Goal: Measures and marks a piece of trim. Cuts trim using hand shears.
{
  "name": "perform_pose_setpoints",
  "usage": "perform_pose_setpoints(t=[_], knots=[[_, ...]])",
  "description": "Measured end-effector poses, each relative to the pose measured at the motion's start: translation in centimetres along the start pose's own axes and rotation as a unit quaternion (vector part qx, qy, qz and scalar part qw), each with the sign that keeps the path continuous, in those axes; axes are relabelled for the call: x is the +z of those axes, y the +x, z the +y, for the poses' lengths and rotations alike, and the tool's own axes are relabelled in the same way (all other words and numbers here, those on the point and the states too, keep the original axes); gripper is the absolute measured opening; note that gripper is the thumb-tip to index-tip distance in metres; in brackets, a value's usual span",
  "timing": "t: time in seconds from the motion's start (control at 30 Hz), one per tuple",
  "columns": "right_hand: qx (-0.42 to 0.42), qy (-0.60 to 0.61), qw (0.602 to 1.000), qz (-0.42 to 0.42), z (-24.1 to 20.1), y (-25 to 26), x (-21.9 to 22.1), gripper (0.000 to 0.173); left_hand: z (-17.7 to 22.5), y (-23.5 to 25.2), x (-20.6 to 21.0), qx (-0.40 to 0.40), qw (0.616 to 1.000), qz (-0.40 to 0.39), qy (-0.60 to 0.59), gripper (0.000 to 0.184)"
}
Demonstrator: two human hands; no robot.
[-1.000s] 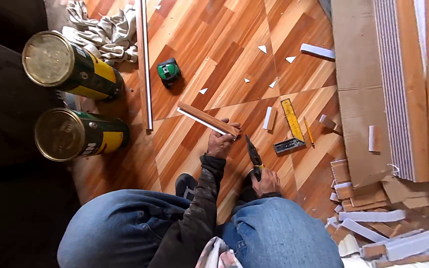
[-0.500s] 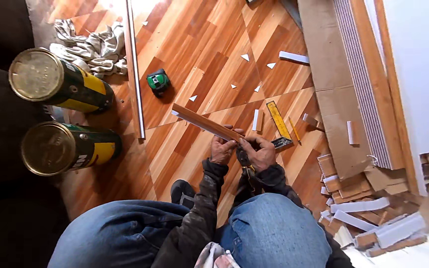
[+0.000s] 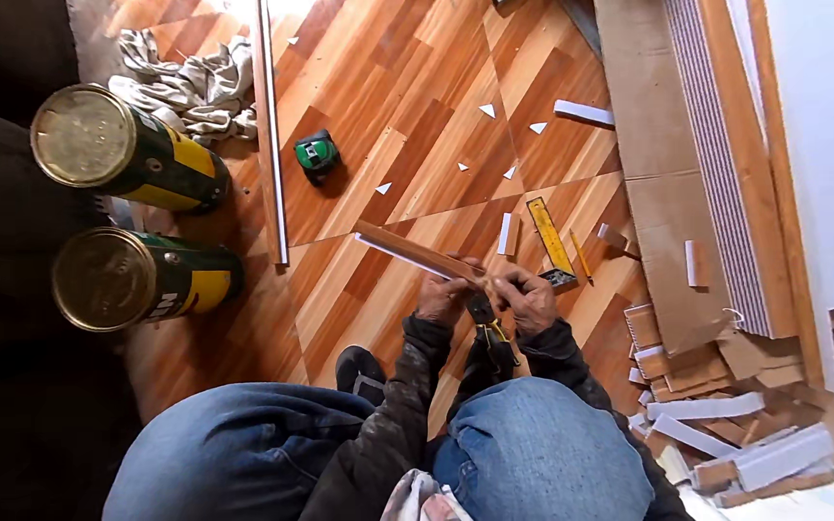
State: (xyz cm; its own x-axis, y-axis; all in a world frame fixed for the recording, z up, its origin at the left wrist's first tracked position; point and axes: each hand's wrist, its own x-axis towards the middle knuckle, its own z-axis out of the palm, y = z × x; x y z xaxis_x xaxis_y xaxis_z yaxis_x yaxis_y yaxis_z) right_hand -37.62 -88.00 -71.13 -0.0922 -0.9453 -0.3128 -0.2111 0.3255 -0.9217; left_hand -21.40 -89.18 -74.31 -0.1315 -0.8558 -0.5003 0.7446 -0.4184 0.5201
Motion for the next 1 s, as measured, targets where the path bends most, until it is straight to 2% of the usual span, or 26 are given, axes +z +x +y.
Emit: perform_pose_setpoints(t=[0.13,0.2,0.27,0.33,0.4,0.47,0.53,0.6,0.7,0.77,0.83,1.0], knots=[[0.059,0.019,0.994,0.089,3.9,-0.6,-4.8,0.015,3.4,1.1,-2.1,0.083,0.995,0.055,-0.011,0.048],[0.072,0.038,0.99,0.118,4.7,0.0,-6.2,0.022,3.2,1.5,-2.2,0.073,0.997,0.028,-0.027,0.049],[0.106,0.121,0.97,0.184,4.9,1.5,-6.6,0.028,2.6,1.7,-2.0,0.037,0.999,-0.003,-0.029,0.051],[0.153,0.168,0.944,0.238,4.8,2.5,-6.5,0.022,1.9,1.4,-1.7,0.003,0.999,-0.002,-0.033,0.054],[0.162,0.053,0.971,0.168,5.2,2.0,-5.7,0.033,1.8,1.4,-1.2,-0.025,0.998,0.018,-0.048,0.058],[0.146,-0.152,0.977,0.037,6.0,-0.1,-3.8,0.045,2.1,1.3,-0.8,-0.044,0.997,0.043,-0.049,0.056],[0.169,-0.339,0.919,-0.107,7.0,-2.8,-1.6,0.052,2.4,1.5,-0.8,-0.055,0.995,0.06,-0.05,0.054],[0.186,-0.457,0.855,-0.159,7.9,-5.7,0.9,0.06,2.8,1.4,-0.9,-0.057,0.994,0.081,-0.046,0.053],[0.182,-0.496,0.841,-0.115,8.6,-8.5,2.5,0.061,3.2,1.6,-1.3,-0.051,0.994,0.093,-0.039,0.049],[0.184,-0.499,0.84,-0.109,8.9,-8.8,2.5,0.053,3.3,1.8,-1.6,-0.053,0.995,0.079,-0.035,0.046],[0.204,-0.486,0.842,-0.11,8.6,-8.1,2.2,0.047,3.3,1.9,-1.4,-0.052,0.997,0.057,-0.026,0.044],[0.292,-0.419,0.849,-0.136,6.9,-4.1,-0.4,0.044,4.1,1.7,-1.3,-0.07,0.997,0.011,0.015,0.051]])
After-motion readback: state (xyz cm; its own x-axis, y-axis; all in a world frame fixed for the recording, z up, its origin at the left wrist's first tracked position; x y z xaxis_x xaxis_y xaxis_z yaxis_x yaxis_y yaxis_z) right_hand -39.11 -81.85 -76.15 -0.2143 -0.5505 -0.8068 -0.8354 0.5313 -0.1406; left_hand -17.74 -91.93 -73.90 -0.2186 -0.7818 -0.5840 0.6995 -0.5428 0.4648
